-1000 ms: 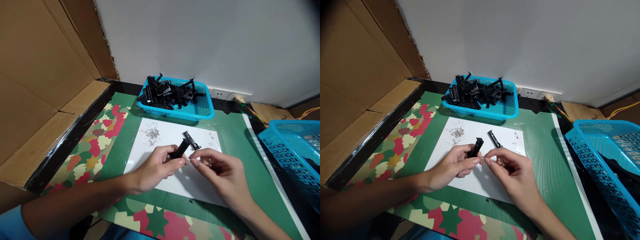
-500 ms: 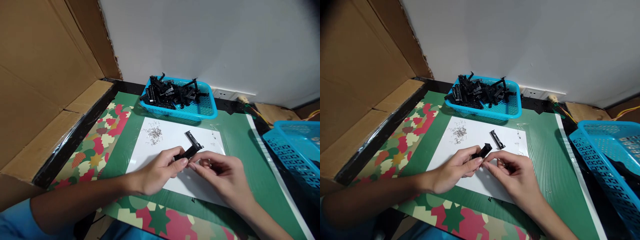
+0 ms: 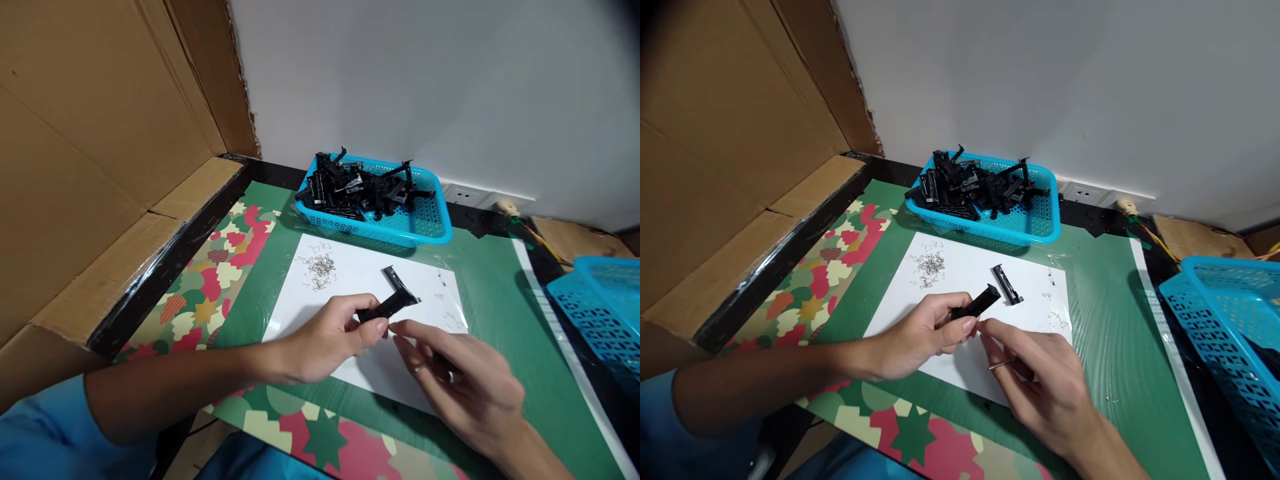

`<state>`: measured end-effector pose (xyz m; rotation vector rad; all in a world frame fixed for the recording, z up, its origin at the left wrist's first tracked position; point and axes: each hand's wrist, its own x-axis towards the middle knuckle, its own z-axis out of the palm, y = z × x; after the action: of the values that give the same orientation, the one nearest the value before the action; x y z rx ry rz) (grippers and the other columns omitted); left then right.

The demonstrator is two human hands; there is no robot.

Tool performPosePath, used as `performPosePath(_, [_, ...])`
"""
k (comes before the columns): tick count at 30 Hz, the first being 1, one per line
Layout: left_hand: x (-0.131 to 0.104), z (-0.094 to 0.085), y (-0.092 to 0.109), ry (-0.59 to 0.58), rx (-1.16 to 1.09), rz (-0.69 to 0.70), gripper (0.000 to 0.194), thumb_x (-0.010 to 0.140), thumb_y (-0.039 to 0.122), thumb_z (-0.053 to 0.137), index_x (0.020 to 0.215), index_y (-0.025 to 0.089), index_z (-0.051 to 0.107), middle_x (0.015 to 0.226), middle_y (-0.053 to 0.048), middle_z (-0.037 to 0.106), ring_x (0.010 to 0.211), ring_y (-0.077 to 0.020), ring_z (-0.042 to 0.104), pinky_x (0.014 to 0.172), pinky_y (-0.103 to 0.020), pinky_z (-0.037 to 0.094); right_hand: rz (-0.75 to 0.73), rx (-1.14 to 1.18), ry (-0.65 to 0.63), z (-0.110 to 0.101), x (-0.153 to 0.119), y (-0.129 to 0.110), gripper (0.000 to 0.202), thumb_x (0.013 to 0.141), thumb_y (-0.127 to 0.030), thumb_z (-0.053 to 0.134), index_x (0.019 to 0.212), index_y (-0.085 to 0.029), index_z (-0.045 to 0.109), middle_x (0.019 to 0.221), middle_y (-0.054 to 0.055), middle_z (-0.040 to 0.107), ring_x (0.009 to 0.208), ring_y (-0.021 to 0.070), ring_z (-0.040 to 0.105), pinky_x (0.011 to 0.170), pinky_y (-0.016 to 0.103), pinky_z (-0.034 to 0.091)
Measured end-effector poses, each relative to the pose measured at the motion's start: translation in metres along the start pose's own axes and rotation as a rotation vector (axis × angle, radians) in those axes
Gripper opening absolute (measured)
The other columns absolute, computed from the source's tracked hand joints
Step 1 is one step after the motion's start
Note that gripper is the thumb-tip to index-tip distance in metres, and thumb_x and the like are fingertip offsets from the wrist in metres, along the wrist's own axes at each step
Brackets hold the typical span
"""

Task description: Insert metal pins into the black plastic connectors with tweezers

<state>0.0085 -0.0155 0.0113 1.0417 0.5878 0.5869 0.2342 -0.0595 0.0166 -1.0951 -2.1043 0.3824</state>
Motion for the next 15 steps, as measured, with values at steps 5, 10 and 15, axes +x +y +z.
performPosePath(5, [0.001,-0.003,0.001,0.034,-0.007,0.019,0.05,0.089,0.061,0.079,0.095,0.016,0.059,0.077,0.004,0.042,0.063,-0.0079,0.03,0.056,-0.023,0.024,0.052,0.089,0.001,0.001,0.002,-0.006,0.03,0.098,-0.01,0.063,0.122,-0.025,0.073,0.069,-0.002,0.07,0.045,0.0101,0.052,0.045,0.024,0.04])
performPosePath(10, [0.001,-0.004,0.004,0.028,-0.099,-0.033,0.041,0.092,0.053,0.075,0.095,0.016,0.059,0.08,0.002,0.052,0.059,-0.0065,0.036,0.052,-0.023,0.022,0.205,0.203,0.025,0.001,0.007,-0.012,0.023,0.099,-0.017,0.069,0.117,-0.025,0.08,0.088,0.004,0.082,0.061,0.0137,0.07,0.046,0.021,0.044])
performPosePath(15, [-0.002,-0.003,0.011,-0.023,-0.265,-0.109,0.033,0.098,0.048,0.067,0.097,0.017,0.056,0.082,0.002,0.056,0.051,-0.0038,0.034,0.049,-0.024,0.017,0.231,0.296,-0.045,0.001,0.009,-0.013,0.036,0.099,-0.017,0.068,0.129,-0.03,0.082,0.079,0.001,0.081,0.059,0.014,0.068,0.045,0.02,0.045])
